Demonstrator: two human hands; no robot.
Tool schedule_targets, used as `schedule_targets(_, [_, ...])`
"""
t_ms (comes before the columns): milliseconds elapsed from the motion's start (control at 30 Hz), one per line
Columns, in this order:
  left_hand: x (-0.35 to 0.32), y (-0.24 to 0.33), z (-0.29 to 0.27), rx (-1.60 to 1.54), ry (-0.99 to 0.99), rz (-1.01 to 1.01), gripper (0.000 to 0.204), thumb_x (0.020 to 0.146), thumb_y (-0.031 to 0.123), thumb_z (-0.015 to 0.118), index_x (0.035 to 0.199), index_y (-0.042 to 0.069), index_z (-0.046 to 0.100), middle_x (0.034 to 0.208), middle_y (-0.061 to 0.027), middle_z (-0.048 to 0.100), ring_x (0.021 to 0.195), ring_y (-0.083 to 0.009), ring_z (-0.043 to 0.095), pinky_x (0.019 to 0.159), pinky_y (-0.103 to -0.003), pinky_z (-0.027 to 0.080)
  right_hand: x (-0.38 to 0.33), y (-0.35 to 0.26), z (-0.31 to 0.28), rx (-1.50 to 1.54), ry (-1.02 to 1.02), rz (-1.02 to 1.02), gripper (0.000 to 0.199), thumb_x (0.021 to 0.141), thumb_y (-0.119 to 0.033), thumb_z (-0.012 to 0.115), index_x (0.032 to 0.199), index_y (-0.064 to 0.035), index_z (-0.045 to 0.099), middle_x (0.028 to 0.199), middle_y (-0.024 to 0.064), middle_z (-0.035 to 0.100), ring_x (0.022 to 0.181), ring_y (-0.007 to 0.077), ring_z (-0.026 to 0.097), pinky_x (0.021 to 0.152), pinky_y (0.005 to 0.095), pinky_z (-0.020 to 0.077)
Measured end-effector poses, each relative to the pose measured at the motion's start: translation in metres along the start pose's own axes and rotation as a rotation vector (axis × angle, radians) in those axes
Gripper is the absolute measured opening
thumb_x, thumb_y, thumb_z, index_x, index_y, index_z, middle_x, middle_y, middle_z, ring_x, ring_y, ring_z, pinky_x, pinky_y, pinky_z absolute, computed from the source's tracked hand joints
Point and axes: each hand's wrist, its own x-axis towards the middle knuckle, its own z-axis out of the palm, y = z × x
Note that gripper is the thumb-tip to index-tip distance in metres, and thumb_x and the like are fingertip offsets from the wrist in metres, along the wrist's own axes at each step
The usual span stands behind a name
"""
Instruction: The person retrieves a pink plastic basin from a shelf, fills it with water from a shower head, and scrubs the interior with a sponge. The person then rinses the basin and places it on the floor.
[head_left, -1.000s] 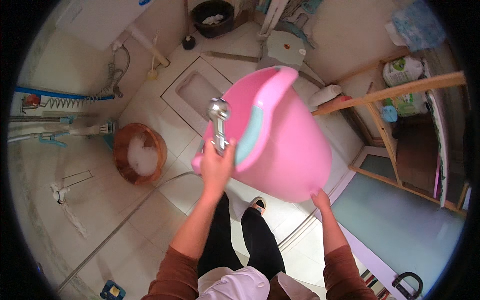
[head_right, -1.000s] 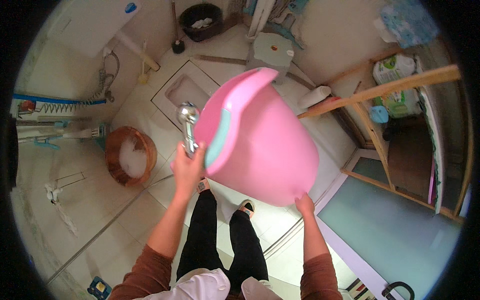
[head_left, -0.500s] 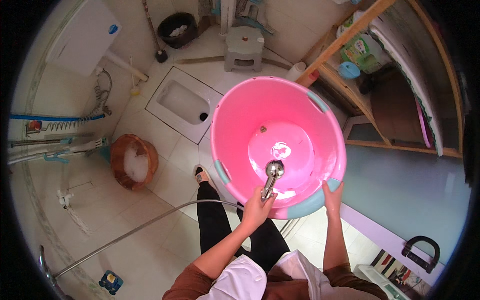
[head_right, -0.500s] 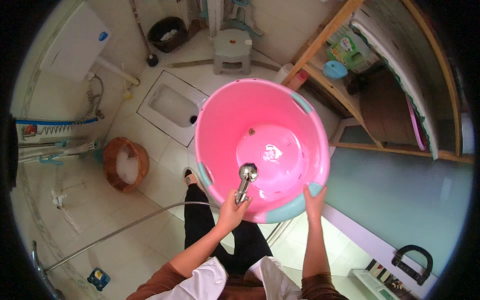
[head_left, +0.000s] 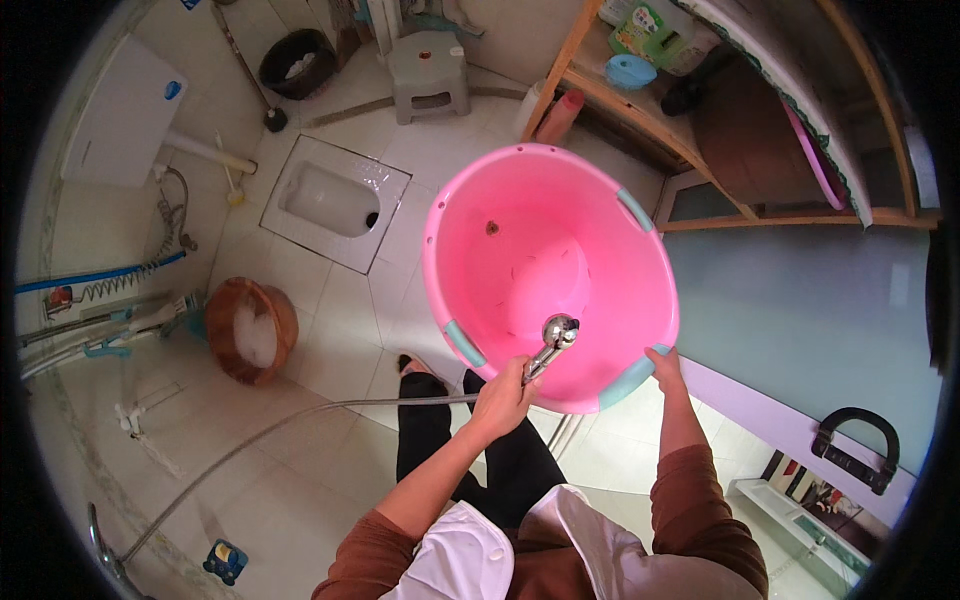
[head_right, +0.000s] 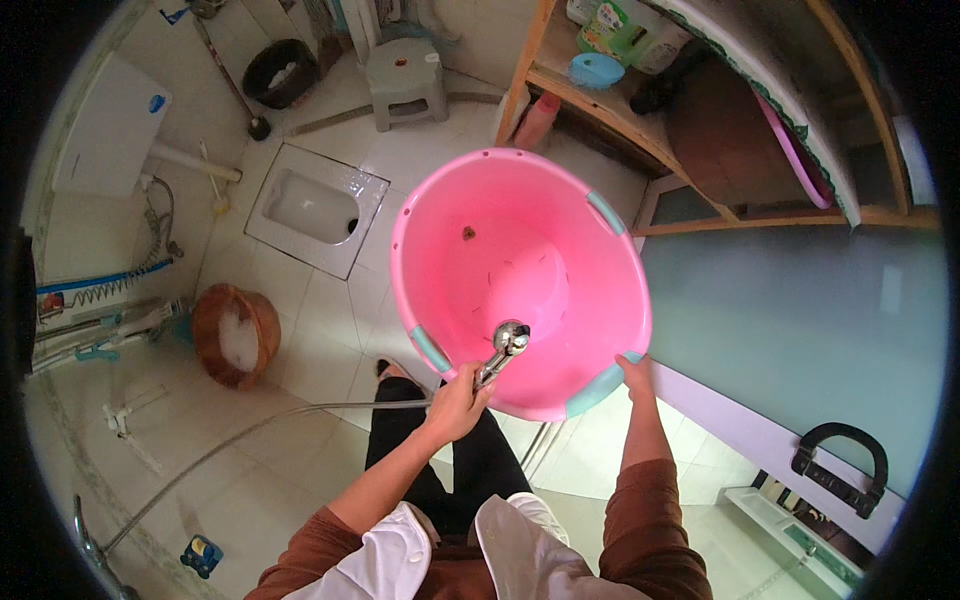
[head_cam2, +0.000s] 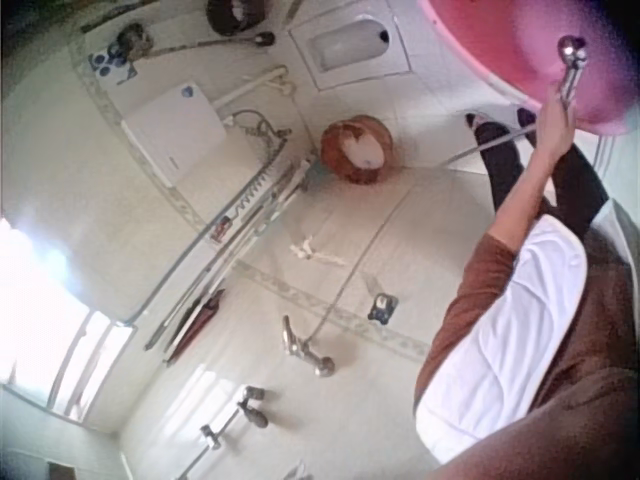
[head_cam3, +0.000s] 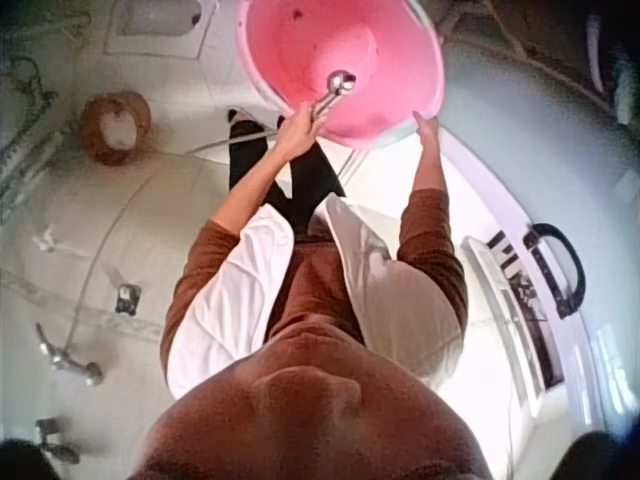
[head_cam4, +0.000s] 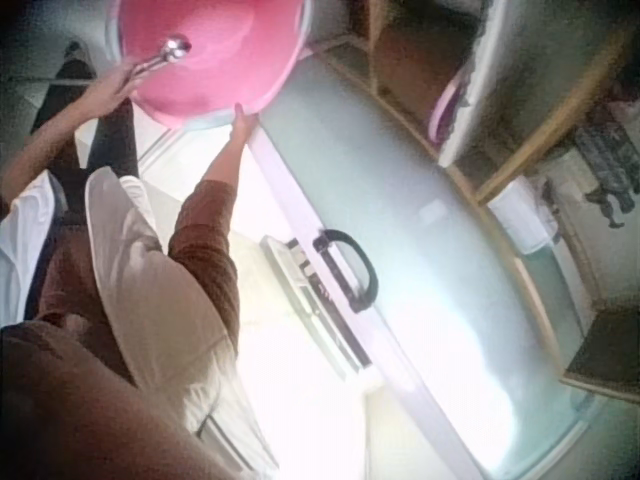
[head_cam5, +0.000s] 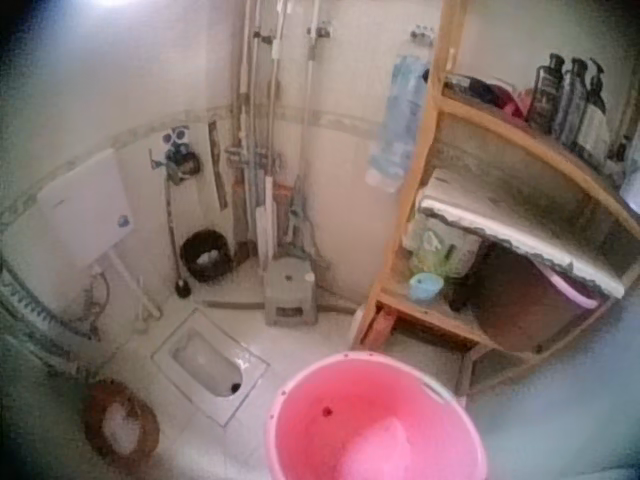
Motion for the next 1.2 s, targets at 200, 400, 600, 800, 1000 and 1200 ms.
schedule_targets(200, [0.008,-0.003,0.004,0.045,-0.012,0.08,0.034,0.087,0.019,0.055,0.113,0.001,0.041,0.089,-0.0229,0.056,0.084,-0.0414,0.055,0.07,-0.046,0.043,0.009,0.037,-0.011,0.012,0.062,0.107,0.059,0.078,-0.012,0.064,0.13,-0.0025,0.036,0.119,0.0132,0.051,0.104,0.0258,0.053,0.088,0.0393,0.0432])
schedule_targets(400, [0.01,-0.01,0.006,-0.055,0.059,0.076,0.035,0.086,0.017,0.057,0.114,0.0,0.045,0.096,-0.0236,0.056,0.091,-0.0399,0.055,0.076,-0.045,0.042,-0.039,-0.014,0.031,-0.502,0.179,-0.206,0.064,0.081,-0.014,0.062,0.136,-0.005,0.03,0.131,0.0131,0.044,0.119,0.024,0.044,0.096,0.036,0.0368])
schedule_targets(600, [0.013,-0.02,-0.002,-0.072,0.144,0.25,0.024,0.082,0.01,0.053,0.105,0.001,0.055,0.1,-0.0212,0.057,0.092,-0.0369,0.056,0.076,-0.043,0.045,-0.171,-0.115,0.18,0.468,-0.69,-0.04,0.043,0.088,-0.012,0.056,0.127,-0.0067,0.038,0.115,0.0091,0.053,0.105,0.0188,0.053,0.086,0.0366,0.0452])
schedule_targets(800, [-0.107,-0.077,-0.132,-0.33,0.693,-0.009,0.044,0.085,0.012,0.056,0.126,0.005,0.043,0.111,-0.009,0.052,0.098,-0.0185,0.053,0.086,-0.034,0.043,-0.125,-0.098,0.204,0.379,-0.285,-0.034,0.031,0.089,-0.021,0.057,0.114,-0.0065,0.049,0.1,0.0079,0.058,0.09,0.0178,0.056,0.07,0.0358,0.0517])
schedule_targets(1000, [-0.33,-0.089,-0.424,-0.371,1.896,0.375,0.053,0.091,0.016,0.05,0.135,0.0,0.026,0.124,-0.0094,0.041,0.115,-0.0181,0.041,0.1,-0.033,0.033,-0.036,-0.049,0.167,0.325,-0.116,-0.002,0.026,0.089,-0.026,0.057,0.106,-0.0083,0.05,0.096,0.0057,0.06,0.081,0.0157,0.056,0.064,0.0341,0.0515])
schedule_targets(1200, [-0.39,-0.037,-0.511,-0.833,1.881,0.677,0.036,0.085,-0.004,0.048,0.12,-0.007,0.042,0.117,-0.0176,0.05,0.117,-0.0285,0.044,0.107,-0.042,0.031,-0.03,-0.034,0.154,0.317,0.038,0.049,0.025,0.088,-0.029,0.059,0.103,-0.011,0.05,0.088,0.0026,0.06,0.074,0.0139,0.055,0.057,0.0288,0.0478])
